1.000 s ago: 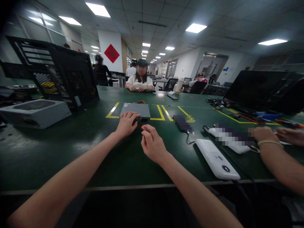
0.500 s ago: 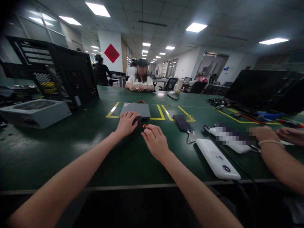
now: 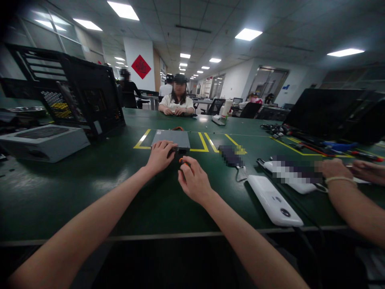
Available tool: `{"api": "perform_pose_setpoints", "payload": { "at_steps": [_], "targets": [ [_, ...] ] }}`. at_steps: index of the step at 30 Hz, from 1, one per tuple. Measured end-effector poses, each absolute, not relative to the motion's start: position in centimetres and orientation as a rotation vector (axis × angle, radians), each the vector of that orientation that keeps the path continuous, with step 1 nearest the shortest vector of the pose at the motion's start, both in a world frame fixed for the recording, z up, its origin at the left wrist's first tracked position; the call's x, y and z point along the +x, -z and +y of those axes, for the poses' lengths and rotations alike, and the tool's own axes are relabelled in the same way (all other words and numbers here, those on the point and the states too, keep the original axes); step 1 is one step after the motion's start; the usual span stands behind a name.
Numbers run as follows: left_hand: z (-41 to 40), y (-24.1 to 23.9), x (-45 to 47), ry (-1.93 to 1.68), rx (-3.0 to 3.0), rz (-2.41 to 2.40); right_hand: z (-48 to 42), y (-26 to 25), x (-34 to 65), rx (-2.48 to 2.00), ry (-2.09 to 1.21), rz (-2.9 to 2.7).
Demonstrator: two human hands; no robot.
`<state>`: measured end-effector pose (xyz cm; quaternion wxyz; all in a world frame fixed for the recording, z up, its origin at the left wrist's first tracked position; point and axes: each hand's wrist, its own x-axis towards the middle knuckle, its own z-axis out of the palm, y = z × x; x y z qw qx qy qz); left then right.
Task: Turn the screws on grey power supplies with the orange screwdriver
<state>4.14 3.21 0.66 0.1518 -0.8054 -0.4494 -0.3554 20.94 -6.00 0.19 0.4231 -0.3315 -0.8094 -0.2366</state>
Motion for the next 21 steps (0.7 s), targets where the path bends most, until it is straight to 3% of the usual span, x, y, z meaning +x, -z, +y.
{"api": "perform_pose_setpoints", "payload": {
  "at_steps": [21],
  "targets": [
    [3.28,-0.65,4.00,1.011,-2.320,-1.287,-5.93,0.05,20.73,-0.871,0.661,-1.992]
  ]
}}
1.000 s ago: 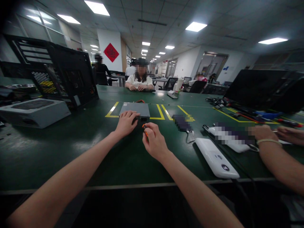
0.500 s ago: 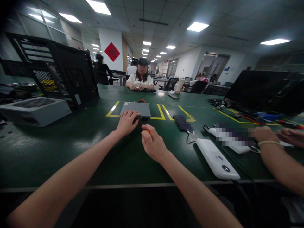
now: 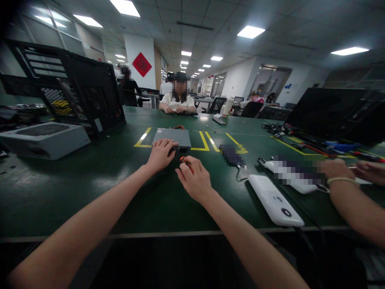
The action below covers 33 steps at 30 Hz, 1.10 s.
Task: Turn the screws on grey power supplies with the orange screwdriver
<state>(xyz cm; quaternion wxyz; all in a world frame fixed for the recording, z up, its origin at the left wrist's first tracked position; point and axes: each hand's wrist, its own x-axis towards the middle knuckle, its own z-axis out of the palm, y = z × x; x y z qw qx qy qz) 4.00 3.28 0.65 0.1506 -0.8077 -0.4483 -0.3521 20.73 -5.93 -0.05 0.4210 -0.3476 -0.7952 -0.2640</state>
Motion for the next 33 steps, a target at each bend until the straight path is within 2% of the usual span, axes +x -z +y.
{"api": "perform_pose_setpoints", "payload": {
  "at_steps": [15,19,24,28,33],
  "targets": [
    [3.19,-0.76,3.80,1.031,-2.328,-1.289,-6.26,0.04,20.61,-0.778,0.570,-2.032],
    [3.07,-0.83,3.62,1.034,-2.339,-1.279,-6.19,0.16,20.49,-0.773,0.664,-2.060],
    [2.94,-0.79,3.16,1.039,-2.352,-1.261,-6.23,0.18,20.63,-0.718,0.626,-2.065],
    [2.91,-0.67,3.14,1.055,-2.350,-1.262,-6.33,-0.14,20.78,-0.847,0.822,-1.975],
    [2.97,-0.52,3.27,1.066,-2.347,-1.256,-6.22,-0.16,20.83,-0.776,0.731,-1.965]
  ]
}}
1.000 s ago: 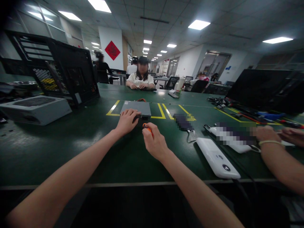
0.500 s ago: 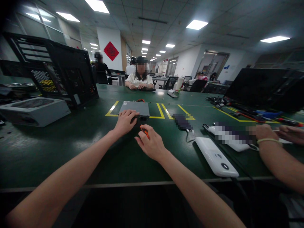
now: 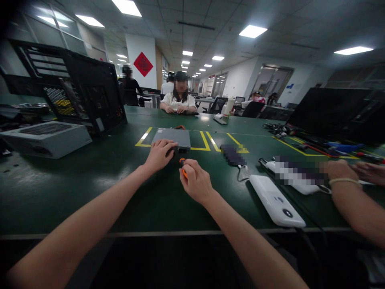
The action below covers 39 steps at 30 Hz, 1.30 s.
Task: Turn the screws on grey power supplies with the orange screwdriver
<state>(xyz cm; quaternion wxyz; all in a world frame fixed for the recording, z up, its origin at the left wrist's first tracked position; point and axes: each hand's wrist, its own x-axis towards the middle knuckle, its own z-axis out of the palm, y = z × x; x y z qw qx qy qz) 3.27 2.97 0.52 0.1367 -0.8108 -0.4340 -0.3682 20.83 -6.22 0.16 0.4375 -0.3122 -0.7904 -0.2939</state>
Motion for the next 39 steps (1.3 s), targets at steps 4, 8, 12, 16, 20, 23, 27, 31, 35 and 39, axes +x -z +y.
{"api": "perform_pose_setpoints", "payload": {
  "at_steps": [4,8,12,16,20,23,27,31,35,39],
  "targets": [
    [2.99,-0.48,3.31,1.069,-2.337,-1.249,-6.39,-0.23,20.66,-0.742,0.763,-2.060],
    [2.94,-0.49,3.34,1.077,-2.337,-1.243,-6.40,-0.30,20.42,-0.744,0.775,-2.063],
    [2.91,-0.48,3.38,1.079,-2.332,-1.250,-6.40,-0.24,20.37,-0.729,0.699,-2.060],
    [2.91,-0.43,3.46,1.074,-2.326,-1.260,-6.64,-0.25,20.35,-0.759,0.705,-2.114],
    [2.91,-0.39,3.54,1.082,-2.311,-1.266,-6.59,-0.04,20.27,-0.759,0.612,-2.107],
    [2.90,-0.40,3.57,1.088,-2.311,-1.269,-6.62,-0.04,20.33,-0.717,0.548,-2.143],
    [2.86,-0.42,3.58,1.088,-2.316,-1.268,-6.93,-0.36,20.38,-0.746,0.604,-2.172],
    [2.80,-0.43,3.59,1.082,-2.314,-1.277,-6.99,-0.28,20.35,-0.807,0.591,-2.084],
    [2.76,-0.47,3.60,1.082,-2.311,-1.274,-6.90,0.07,20.49,-0.820,0.628,-2.015],
    [2.70,-0.51,3.63,1.076,-2.315,-1.282,-7.00,0.14,20.58,-0.837,0.700,-2.043]
  ]
}}
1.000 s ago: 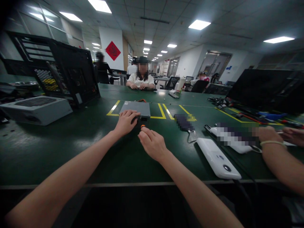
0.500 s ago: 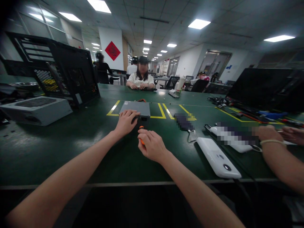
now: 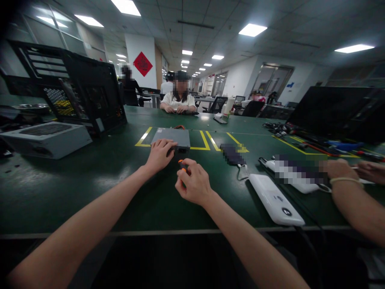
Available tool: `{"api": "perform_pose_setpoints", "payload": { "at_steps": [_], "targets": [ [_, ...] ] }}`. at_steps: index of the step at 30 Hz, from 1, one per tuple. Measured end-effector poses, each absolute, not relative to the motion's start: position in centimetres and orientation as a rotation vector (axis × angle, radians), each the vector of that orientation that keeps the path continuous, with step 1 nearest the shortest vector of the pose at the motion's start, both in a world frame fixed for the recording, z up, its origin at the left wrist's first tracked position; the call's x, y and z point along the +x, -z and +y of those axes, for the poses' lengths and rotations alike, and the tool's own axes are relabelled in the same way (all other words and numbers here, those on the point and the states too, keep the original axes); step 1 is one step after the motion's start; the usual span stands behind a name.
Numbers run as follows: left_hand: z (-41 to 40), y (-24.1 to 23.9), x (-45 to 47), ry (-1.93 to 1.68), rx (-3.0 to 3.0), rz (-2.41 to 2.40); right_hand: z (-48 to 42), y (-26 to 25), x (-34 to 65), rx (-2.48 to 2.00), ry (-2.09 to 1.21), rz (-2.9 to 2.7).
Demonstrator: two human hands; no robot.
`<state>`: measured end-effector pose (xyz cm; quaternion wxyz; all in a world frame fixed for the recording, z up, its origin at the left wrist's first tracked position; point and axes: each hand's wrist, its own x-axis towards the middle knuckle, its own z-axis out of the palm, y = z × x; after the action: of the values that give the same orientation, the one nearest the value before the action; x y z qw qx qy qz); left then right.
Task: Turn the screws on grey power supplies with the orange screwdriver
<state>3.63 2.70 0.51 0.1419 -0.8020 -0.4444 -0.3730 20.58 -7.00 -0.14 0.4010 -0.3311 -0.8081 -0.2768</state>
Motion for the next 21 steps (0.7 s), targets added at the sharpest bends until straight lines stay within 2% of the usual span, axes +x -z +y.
{"api": "perform_pose_setpoints", "payload": {
  "at_steps": [7,17,21],
  "targets": [
    [2.66,-0.49,3.71,1.078,-2.309,-1.285,-6.88,0.04,20.45,-0.788,0.793,-1.978],
    [2.77,-0.46,3.65,1.064,-2.312,-1.283,-6.35,0.02,20.37,-0.739,0.750,-2.053],
    [2.62,-0.51,3.69,1.068,-2.308,-1.282,-6.31,-0.04,20.48,-0.747,0.633,-2.020]
  ]
}}
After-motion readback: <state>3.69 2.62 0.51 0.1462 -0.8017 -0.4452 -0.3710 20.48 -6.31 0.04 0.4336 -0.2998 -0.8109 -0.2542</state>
